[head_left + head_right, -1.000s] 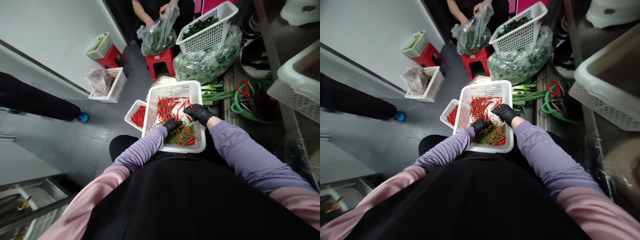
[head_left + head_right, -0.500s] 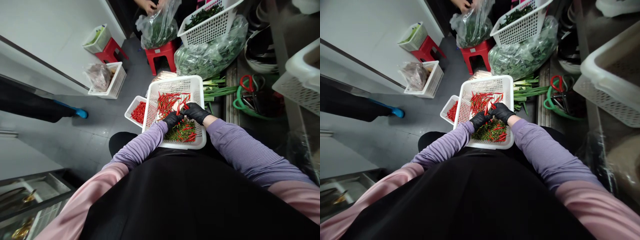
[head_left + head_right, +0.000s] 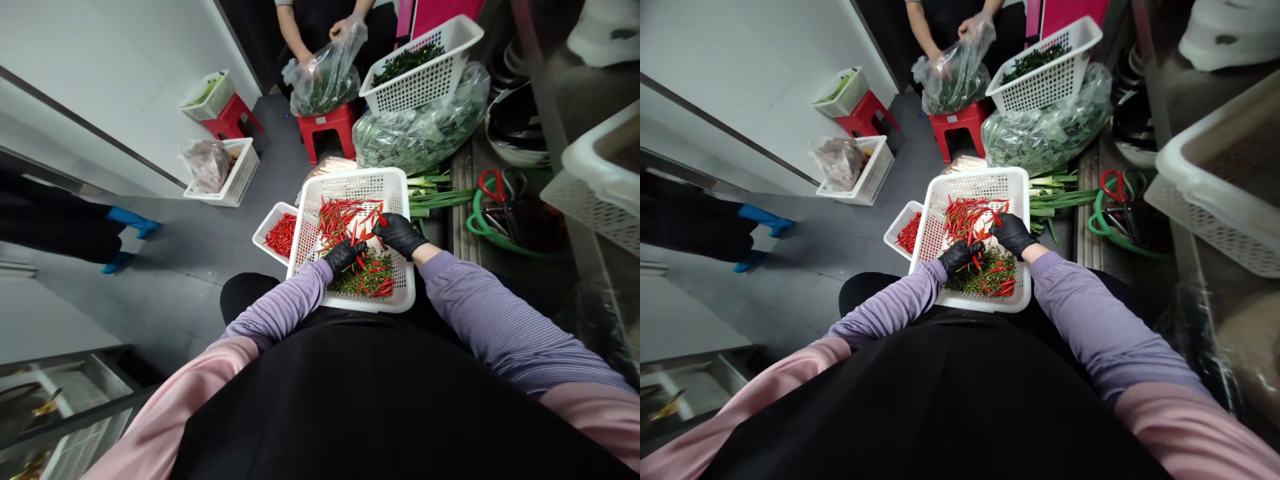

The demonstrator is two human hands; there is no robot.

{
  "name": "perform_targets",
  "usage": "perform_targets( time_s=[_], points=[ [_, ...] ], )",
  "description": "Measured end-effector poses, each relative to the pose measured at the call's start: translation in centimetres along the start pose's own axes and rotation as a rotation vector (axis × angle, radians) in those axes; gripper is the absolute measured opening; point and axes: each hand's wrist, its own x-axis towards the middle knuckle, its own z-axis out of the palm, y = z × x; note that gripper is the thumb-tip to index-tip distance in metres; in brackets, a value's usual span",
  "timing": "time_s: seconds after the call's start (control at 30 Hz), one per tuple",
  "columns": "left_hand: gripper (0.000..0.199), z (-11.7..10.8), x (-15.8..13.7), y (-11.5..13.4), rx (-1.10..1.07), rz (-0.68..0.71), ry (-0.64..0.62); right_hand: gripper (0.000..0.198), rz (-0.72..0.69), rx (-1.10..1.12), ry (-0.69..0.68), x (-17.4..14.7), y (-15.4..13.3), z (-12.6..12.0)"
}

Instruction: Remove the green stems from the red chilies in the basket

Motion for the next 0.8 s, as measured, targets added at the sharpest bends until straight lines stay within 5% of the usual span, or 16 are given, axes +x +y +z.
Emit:
perform_targets(
  time_s=[0.17,0.3,0.4,0.53,0.6,0.7,0.8],
  points=[
    [0.043,-0.3,-0.1,0.2,-0.132,0.061,-0.058,0.013,-0.028,0.119,0.009,-0.2,-0.3,0.5],
    [0.043,-0.7,-0.2,0.3,-0.037,0.074,-0.076,0.011,-0.054,0.103,-0.013,0.0,-0.1,0.0],
    [0.043,-1.8,-0.6,0.0,0.083,0.084,-0.063,0.017,-0.074,-0.061,-0.235,-0.1,0.3,-0.9],
    [0.047,-3.6,-1.0,-0.7,0.150,0.064,0.002,0.016,-0.092,-0.189,-0.707,-1.0,0.4,-1.0],
    [0.048,-4.0,-1.2,-0.8,0.127,0.042,-0.013,0.020,-0.040,-0.210,-0.784,-1.3,0.3,-0.8],
    [0.048,-3.7,-1.5,-0.5,0.159,0.054,-0.088,0.022,0.071,-0.016,-0.578,-1.1,0.1,-0.6],
    [0.047,-2.7,-1.6,0.2,0.253,0.087,-0.189,0.024,0.201,0.464,-0.296,-0.7,-0.1,-0.4]
  ],
)
